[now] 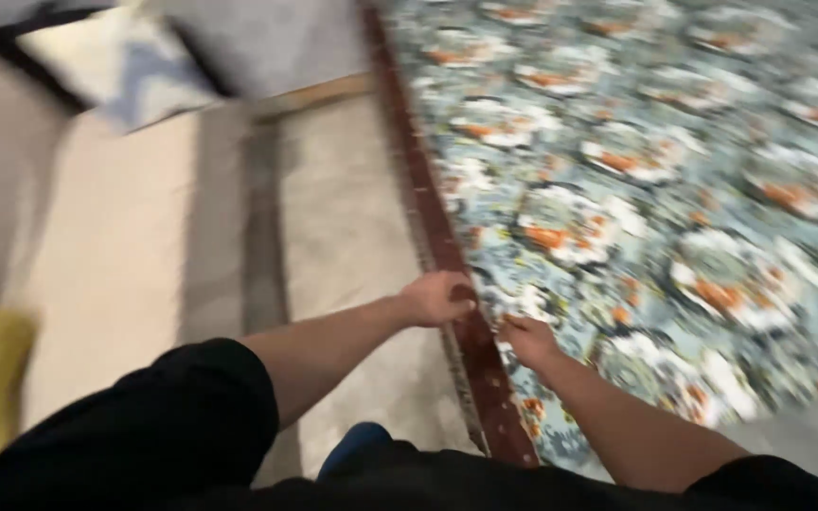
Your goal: Moving and arranging decorative pillows between a bed and a couch, and adjusting the bed frame.
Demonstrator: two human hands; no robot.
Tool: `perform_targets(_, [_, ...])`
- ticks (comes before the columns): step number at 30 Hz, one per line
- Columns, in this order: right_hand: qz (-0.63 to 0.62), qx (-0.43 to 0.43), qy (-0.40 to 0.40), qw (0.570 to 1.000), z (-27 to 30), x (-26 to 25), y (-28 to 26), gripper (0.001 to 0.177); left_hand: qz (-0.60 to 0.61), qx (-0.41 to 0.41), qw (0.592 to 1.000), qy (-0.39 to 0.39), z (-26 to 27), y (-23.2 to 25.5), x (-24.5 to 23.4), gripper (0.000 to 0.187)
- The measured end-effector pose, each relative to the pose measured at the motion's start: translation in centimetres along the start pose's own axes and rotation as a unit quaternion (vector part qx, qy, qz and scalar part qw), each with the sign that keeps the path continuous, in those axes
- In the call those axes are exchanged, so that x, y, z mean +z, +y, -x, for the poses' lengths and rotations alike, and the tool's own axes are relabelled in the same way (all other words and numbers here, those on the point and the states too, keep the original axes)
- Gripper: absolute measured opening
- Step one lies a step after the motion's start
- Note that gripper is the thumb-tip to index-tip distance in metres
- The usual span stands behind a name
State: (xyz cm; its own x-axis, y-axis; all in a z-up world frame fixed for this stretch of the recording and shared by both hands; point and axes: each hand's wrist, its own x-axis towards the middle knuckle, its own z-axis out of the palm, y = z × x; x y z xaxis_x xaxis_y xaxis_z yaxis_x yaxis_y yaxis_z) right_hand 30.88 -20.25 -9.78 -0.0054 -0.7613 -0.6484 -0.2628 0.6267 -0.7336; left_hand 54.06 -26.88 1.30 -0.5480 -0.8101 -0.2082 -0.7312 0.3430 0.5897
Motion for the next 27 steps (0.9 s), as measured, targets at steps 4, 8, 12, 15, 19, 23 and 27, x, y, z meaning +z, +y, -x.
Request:
perform_targets(4, [-0.006, 0.008, 0.127, 0.992, 2.6, -1.7, 1.4, 0.037, 0.045, 0.096, 0.991, -0.081, -8.1, -1.3, 2.1, 0.05])
perform_targets(8, [-0.03, 0.042, 0.247, 0.968, 3.0, -2.3, 3.4, 0.04, 0.057, 0.201, 0.97, -0.125, -12.7, 0.1, 3.1, 0.046])
perform_targets(12, [-0.085, 0.09, 0.299, 0.946, 1.7, -2.2, 4.5, 0.043, 0.069, 0.244, 0.946, -0.202, -16.8, -0.5, 2.7, 0.042])
perform_targets(15, [-0.103, 0.094, 0.328, 0.934, 0.6, -2.0, 2.3, 0.043, 0.037, 0.303, 0.922, -0.237, -20.4, -2.5, 0.6, 0.044])
perform_targets(19, [-0.058, 0.093, 0.355, 0.929, -1.5, -0.9, -1.6, 0.045, 0.056, 0.301, 0.909, -0.284, -24.3, -4.4, -0.7, 0.047])
perform_targets(23, [-0.005, 0.068, 0.357, 0.931, -4.8, -0.1, -3.8, 0.048, -0.032, 0.319, 0.894, -0.313, -27.5, -5.9, -1.8, 0.042])
perform_targets(27, [0.039, 0.069, 0.328, 0.941, -7.1, 0.6, -6.2, 0.049, -0.092, 0.301, 0.89, -0.331, -28.3, -5.9, -3.7, 0.046])
